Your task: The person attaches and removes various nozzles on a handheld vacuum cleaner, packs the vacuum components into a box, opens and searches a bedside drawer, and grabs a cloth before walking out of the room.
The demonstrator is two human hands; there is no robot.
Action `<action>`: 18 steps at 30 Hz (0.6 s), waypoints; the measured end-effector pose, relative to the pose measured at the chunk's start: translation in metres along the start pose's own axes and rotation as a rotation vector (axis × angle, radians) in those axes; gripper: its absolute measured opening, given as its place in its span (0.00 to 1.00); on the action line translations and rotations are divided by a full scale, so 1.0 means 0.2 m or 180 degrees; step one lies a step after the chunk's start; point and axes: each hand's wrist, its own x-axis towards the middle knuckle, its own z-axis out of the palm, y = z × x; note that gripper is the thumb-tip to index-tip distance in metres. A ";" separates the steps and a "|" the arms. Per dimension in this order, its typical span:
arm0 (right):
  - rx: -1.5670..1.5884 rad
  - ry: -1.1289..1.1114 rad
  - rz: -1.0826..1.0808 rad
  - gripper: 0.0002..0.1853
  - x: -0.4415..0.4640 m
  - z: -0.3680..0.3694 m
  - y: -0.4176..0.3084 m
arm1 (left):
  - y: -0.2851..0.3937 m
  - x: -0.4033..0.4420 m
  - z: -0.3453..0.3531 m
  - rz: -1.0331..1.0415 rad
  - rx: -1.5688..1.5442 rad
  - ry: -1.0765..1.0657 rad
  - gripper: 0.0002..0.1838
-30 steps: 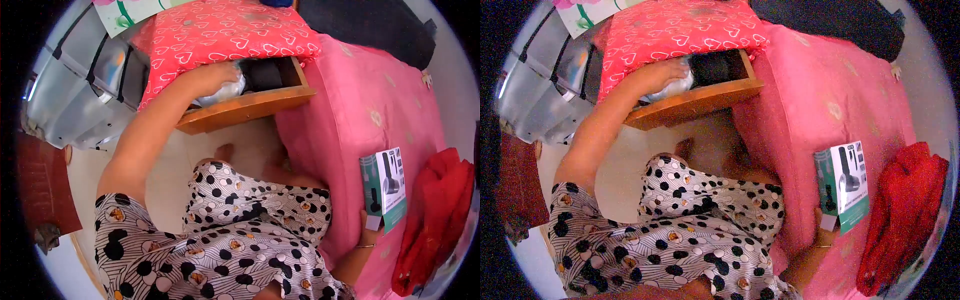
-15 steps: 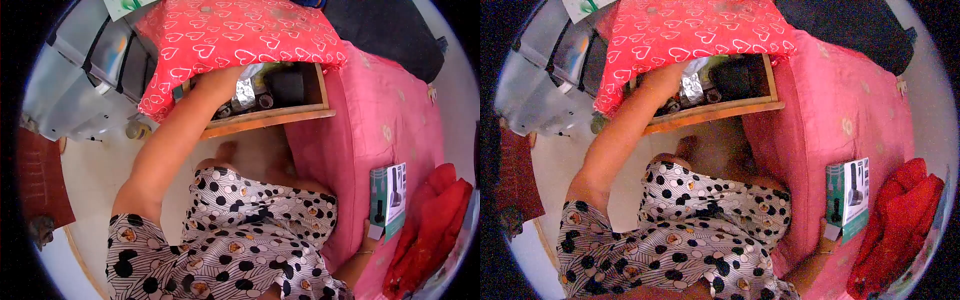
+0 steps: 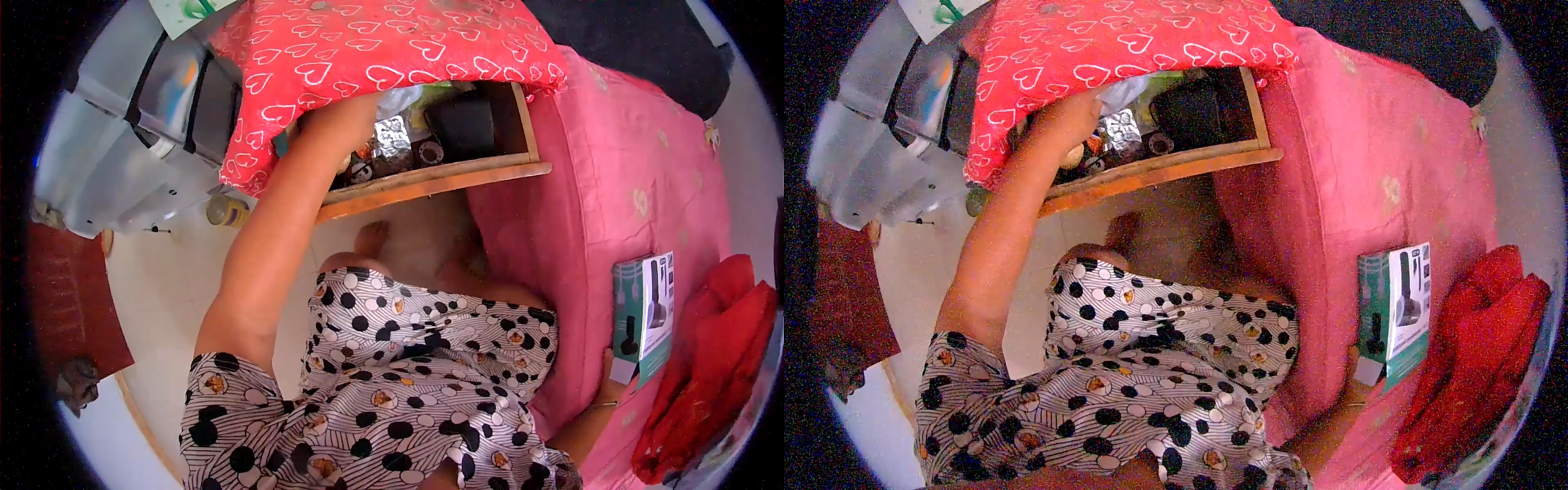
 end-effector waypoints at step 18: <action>-0.0584 0.0286 -0.0568 0.28 0.00 0.00 -0.05 | 0.00 0.01 -0.04 0.0540 0.0637 0.0626 0.21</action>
